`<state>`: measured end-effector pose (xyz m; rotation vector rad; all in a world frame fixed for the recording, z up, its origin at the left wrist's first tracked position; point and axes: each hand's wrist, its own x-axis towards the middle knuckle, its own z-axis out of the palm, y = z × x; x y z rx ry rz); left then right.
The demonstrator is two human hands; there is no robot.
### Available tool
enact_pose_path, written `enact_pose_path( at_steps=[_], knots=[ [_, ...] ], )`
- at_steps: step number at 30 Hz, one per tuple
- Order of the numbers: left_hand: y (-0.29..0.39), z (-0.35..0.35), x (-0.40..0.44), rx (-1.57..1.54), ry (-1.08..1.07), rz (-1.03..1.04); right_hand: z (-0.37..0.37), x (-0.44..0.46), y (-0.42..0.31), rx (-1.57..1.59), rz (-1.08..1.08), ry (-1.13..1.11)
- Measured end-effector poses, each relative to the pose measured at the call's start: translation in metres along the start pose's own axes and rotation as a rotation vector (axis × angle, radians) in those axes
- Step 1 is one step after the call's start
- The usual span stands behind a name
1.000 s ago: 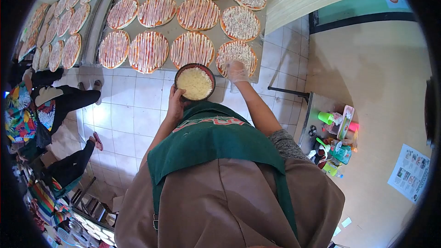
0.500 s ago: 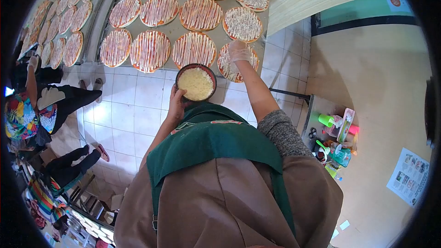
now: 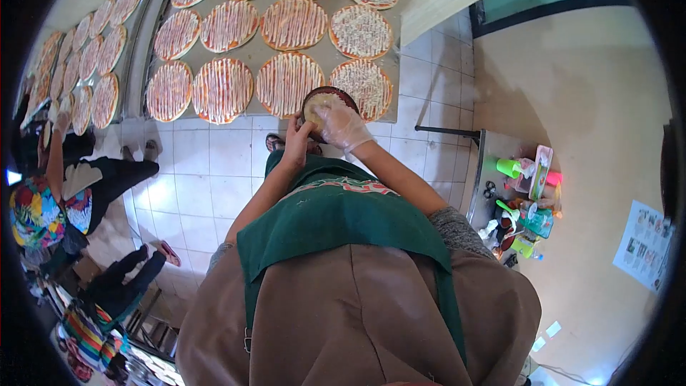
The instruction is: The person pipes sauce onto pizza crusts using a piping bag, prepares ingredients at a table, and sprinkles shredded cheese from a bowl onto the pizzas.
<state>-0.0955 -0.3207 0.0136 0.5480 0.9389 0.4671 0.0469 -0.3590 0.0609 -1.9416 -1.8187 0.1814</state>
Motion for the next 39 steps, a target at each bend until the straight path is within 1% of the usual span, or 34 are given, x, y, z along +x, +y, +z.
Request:
enact_pose_path(
  at_steps=[3,6,7,8,10,11,14,18,23,26,29,32,35,38,39],
  knots=[
    [-0.009,0.001,0.006,0.022,0.001,0.031,0.01,-0.004,0.02,0.172,0.161,-0.227],
    [-0.005,0.006,0.003,0.004,-0.017,-0.01,0.011,-0.009,0.049,0.604,0.385,-0.19],
    [-0.007,0.005,0.006,0.022,-0.005,-0.012,-0.006,-0.001,0.046,0.888,0.78,-0.211],
    [-0.009,0.004,0.01,0.038,0.009,-0.014,0.015,-0.005,0.081,0.798,0.783,-0.173],
    [-0.01,0.0,0.012,0.05,0.039,-0.023,0.003,-0.002,0.107,0.612,0.915,-0.179],
    [-0.009,-0.002,0.01,0.05,0.053,-0.032,-0.028,0.008,0.097,0.514,1.045,-0.221],
    [-0.007,-0.012,0.008,0.019,0.062,-0.025,0.038,-0.009,0.185,-0.172,0.682,-0.415],
    [-0.009,-0.03,0.003,-0.066,0.078,0.0,0.026,-0.019,0.168,-0.265,0.626,-0.553],
    [-0.011,-0.045,-0.008,-0.047,0.097,0.004,0.03,-0.024,0.149,-0.334,0.646,-0.585],
    [-0.006,-0.044,-0.016,-0.026,0.126,-0.001,0.03,-0.021,0.146,-0.278,0.638,-0.499],
    [0.002,-0.038,-0.023,-0.038,0.123,0.001,0.055,0.0,0.15,-0.134,0.601,-0.34],
    [0.001,-0.038,-0.021,-0.032,0.099,0.009,0.068,0.027,0.143,-0.235,0.47,-0.357],
    [0.006,-0.032,-0.023,-0.031,0.095,0.032,0.05,0.026,0.131,-0.212,0.579,-0.281],
    [0.014,-0.029,-0.029,-0.047,0.088,0.051,0.05,0.002,0.133,-0.157,0.803,-0.287],
    [0.015,-0.029,-0.031,-0.055,0.085,0.054,0.044,-0.009,0.131,-0.221,0.713,-0.308]
  ],
)
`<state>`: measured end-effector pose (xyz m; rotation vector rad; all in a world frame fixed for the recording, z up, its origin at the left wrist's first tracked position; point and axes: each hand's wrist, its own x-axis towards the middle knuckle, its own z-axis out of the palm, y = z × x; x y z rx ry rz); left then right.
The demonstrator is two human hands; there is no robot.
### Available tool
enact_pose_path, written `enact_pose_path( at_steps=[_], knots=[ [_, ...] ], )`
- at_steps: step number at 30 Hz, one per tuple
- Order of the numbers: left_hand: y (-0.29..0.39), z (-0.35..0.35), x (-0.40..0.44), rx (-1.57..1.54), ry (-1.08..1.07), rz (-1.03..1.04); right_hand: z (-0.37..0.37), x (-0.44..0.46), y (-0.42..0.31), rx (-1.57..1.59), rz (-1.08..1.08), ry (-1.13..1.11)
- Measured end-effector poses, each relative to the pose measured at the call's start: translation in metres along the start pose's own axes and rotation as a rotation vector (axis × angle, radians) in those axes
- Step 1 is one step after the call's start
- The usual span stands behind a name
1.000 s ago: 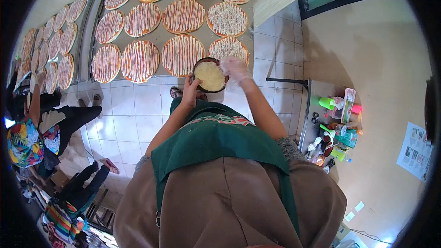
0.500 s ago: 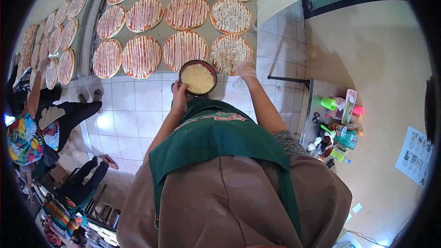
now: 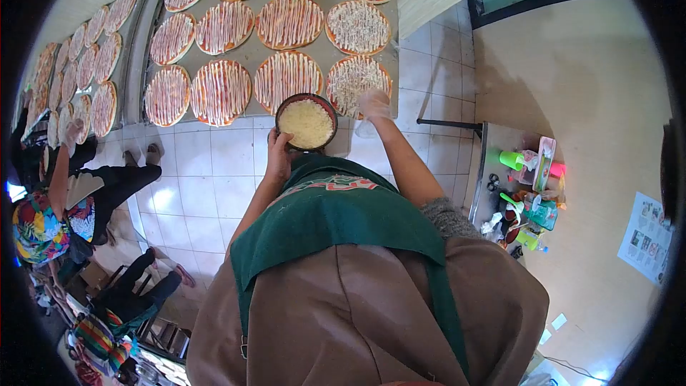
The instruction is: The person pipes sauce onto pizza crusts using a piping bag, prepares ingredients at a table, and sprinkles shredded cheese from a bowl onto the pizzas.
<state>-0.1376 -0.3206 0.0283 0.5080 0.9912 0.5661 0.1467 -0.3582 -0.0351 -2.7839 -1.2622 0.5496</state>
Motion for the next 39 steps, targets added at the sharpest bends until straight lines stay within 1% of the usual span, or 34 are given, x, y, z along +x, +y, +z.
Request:
enact_pose_path(
  at_steps=[2,5,8,11,14,17,20,23,26,29,30,33,36,39],
  knots=[
    [0.002,0.0,-0.002,-0.021,-0.006,-0.004,-0.006,-0.017,0.018,-0.153,-0.159,0.032],
    [0.003,-0.003,-0.002,-0.021,0.002,-0.011,0.003,0.0,0.044,0.004,0.174,0.177],
    [0.006,-0.002,-0.003,-0.013,0.015,-0.02,-0.015,0.024,0.06,0.012,0.182,0.128],
    [0.009,0.001,-0.005,0.004,0.016,-0.011,-0.038,0.048,0.057,-0.167,-0.008,0.061],
    [0.011,0.003,-0.006,0.0,0.005,-0.009,-0.037,0.075,0.066,0.088,-0.002,0.086],
    [0.013,0.002,-0.007,-0.01,0.002,-0.018,-0.042,0.082,0.068,-0.178,-0.031,0.033],
    [0.012,0.0,-0.008,-0.025,-0.004,-0.008,-0.02,0.062,0.086,-0.302,-0.143,-0.048],
    [0.005,-0.014,-0.005,-0.044,-0.021,-0.002,-0.006,0.033,0.087,-0.352,-0.253,0.001],
    [0.007,-0.016,-0.011,-0.053,-0.01,-0.005,0.001,0.009,0.079,-0.12,-0.065,0.154],
    [0.009,-0.023,-0.012,-0.061,-0.027,-0.014,0.034,0.007,0.088,-0.232,-0.148,0.117],
    [0.009,-0.026,-0.011,-0.064,-0.036,-0.02,0.017,-0.004,0.076,-0.084,-0.081,0.155],
    [0.014,-0.021,-0.016,-0.077,-0.011,-0.011,-0.008,0.007,0.066,0.034,-0.021,0.113],
    [0.015,-0.02,-0.016,-0.072,-0.02,0.01,-0.011,0.046,0.068,-0.05,-0.023,0.223],
    [0.018,-0.017,-0.02,-0.076,-0.013,0.019,0.002,0.085,0.075,-0.168,-0.064,0.198]
  ],
)
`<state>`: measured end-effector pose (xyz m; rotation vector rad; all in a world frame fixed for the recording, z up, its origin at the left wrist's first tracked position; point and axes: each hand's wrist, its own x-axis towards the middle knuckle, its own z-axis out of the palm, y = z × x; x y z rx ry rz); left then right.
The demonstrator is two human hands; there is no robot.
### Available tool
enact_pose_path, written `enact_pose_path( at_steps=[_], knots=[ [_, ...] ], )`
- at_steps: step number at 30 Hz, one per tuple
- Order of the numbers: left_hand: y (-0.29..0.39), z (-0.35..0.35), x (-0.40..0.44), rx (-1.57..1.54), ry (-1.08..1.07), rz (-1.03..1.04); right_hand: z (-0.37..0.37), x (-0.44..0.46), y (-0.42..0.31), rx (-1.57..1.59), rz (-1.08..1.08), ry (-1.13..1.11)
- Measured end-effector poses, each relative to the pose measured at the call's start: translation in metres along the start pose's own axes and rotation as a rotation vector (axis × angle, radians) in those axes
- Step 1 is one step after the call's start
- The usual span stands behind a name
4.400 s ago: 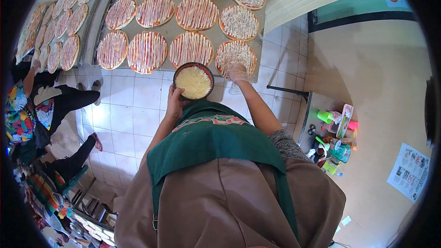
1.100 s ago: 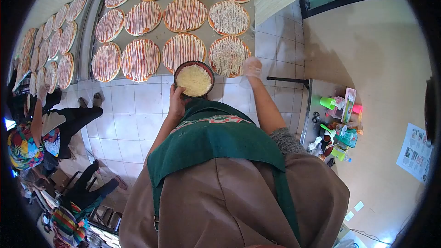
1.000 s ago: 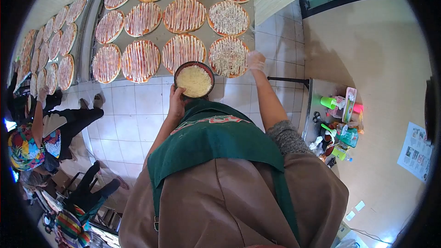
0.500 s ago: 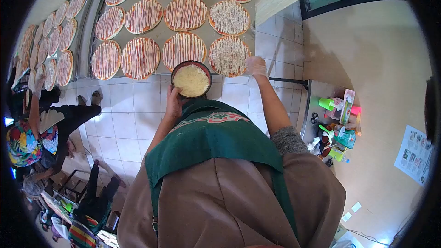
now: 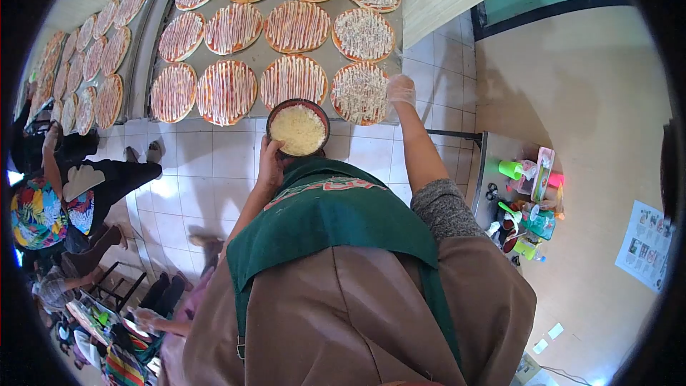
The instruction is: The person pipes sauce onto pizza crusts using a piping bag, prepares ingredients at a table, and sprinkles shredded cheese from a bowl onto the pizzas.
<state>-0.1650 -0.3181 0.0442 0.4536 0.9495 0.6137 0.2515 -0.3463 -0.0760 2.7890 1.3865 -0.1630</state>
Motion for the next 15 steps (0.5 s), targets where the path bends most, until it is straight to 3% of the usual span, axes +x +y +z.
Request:
enact_pose_path(
  at_steps=[3,6,12,15],
  knots=[
    [-0.001,0.002,-0.005,-0.023,0.031,0.033,-0.026,-0.006,-0.028,-0.119,-0.194,-0.069],
    [-0.004,-0.004,-0.005,-0.044,0.027,0.026,-0.03,-0.01,-0.052,-0.084,-0.132,-0.179],
    [0.004,0.007,-0.014,-0.032,0.067,0.025,-0.048,-0.01,-0.066,0.192,-0.22,-0.025],
    [-0.006,-0.002,0.001,-0.048,0.047,0.055,-0.069,-0.007,-0.08,0.244,-0.227,-0.118]
  ],
)
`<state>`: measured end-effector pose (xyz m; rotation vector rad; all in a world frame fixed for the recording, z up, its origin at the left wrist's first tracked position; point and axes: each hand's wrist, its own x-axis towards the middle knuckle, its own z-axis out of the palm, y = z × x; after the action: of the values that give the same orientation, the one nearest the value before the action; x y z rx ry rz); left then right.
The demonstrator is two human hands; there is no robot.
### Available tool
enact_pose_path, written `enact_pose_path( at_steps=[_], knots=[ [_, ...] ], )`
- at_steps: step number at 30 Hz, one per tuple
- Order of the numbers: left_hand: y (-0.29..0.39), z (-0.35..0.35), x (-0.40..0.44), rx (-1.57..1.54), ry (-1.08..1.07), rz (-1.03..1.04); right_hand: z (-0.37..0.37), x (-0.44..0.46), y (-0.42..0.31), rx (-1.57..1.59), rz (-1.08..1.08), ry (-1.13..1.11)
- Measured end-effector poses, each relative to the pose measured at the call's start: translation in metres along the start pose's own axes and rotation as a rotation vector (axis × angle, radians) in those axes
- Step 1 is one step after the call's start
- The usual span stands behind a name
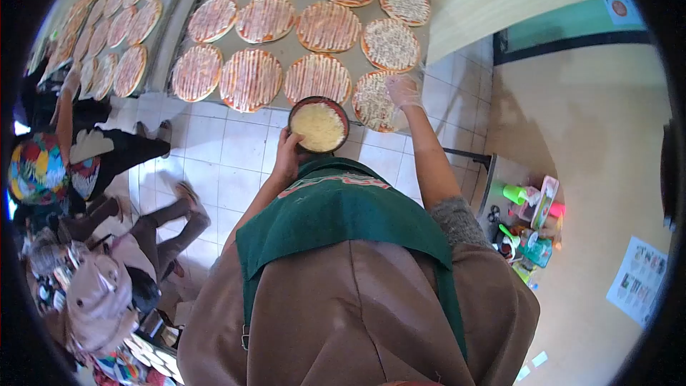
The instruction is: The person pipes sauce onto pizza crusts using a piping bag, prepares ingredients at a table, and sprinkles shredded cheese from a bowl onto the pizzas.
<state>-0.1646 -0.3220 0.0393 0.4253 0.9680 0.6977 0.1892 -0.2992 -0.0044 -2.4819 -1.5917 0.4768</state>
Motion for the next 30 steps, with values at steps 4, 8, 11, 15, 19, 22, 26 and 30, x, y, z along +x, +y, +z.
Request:
enact_pose_path(
  at_steps=[4,8,11,15,19,22,26,30],
  knots=[
    [0.001,0.006,0.009,0.06,-0.016,-0.006,-0.077,-0.068,-0.119,0.657,-0.12,-0.266],
    [0.018,0.028,0.008,0.106,-0.111,-0.024,-0.055,-0.101,-0.174,0.231,-0.718,0.008],
    [0.024,0.022,0.017,0.125,-0.099,-0.003,-0.062,-0.094,-0.184,0.19,-0.664,-0.119],
    [0.043,0.027,0.02,0.191,-0.127,0.035,-0.063,-0.09,-0.194,0.081,-0.742,0.017],
    [0.05,0.011,0.046,0.233,-0.141,-0.043,-0.07,-0.07,-0.212,0.242,-0.516,-0.239],
    [0.07,0.0,0.059,0.241,-0.14,-0.081,-0.025,-0.04,-0.183,0.815,-0.181,-0.258],
    [0.1,-0.027,0.076,0.303,-0.113,-0.081,-0.006,-0.012,-0.153,1.34,0.24,-0.38],
    [0.115,-0.072,0.103,0.34,-0.107,-0.108,0.041,0.038,-0.123,0.533,0.275,-0.21]
  ],
)
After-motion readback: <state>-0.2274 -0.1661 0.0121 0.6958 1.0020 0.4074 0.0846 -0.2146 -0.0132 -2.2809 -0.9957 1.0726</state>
